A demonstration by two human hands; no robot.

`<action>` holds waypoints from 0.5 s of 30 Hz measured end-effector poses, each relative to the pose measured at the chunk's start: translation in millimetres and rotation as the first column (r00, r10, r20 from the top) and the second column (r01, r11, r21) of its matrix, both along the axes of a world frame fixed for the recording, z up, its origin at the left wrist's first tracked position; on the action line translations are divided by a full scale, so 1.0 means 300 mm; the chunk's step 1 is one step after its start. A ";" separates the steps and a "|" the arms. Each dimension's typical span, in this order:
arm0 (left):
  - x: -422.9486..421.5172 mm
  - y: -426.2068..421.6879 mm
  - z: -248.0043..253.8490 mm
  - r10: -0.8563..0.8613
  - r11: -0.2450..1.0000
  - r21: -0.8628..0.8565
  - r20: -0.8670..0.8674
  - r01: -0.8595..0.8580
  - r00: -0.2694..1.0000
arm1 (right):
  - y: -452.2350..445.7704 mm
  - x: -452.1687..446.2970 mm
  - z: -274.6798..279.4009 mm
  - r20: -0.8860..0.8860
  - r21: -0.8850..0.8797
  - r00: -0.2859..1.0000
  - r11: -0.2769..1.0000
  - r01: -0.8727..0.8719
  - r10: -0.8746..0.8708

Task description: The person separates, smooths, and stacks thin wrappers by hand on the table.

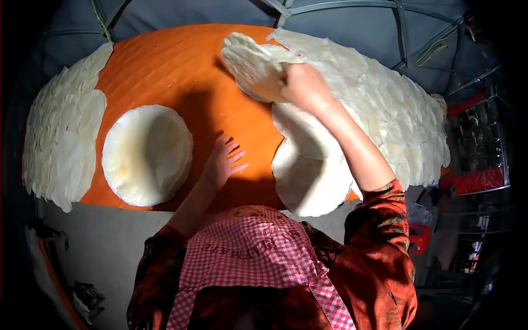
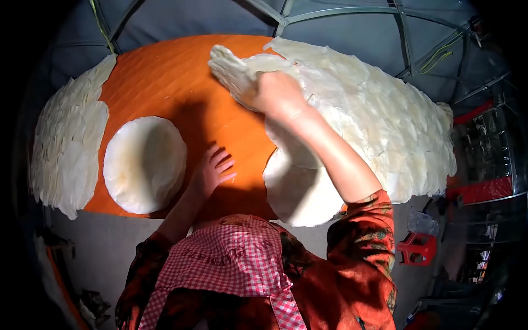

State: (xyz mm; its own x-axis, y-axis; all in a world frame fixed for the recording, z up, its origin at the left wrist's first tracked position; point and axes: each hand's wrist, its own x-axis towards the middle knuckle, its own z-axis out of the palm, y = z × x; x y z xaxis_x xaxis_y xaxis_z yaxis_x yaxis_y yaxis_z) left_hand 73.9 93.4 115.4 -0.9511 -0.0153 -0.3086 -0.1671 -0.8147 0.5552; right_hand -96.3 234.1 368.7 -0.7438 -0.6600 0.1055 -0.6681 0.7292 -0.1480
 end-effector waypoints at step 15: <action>0.135 0.039 -0.185 0.048 0.996 0.081 -0.051 -0.044 0.998 | 0.121 0.350 -0.927 0.634 -0.288 0.699 0.940 -0.184 0.331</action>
State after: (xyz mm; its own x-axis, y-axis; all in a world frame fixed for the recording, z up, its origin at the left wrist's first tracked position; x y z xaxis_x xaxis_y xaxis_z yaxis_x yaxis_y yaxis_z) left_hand 114.3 105.0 59.9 -0.9650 -0.0371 -0.2598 -0.1002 -0.8628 0.4956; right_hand 8.8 270.3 90.7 -0.4714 -0.8576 -0.2056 -0.4987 0.4515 -0.7399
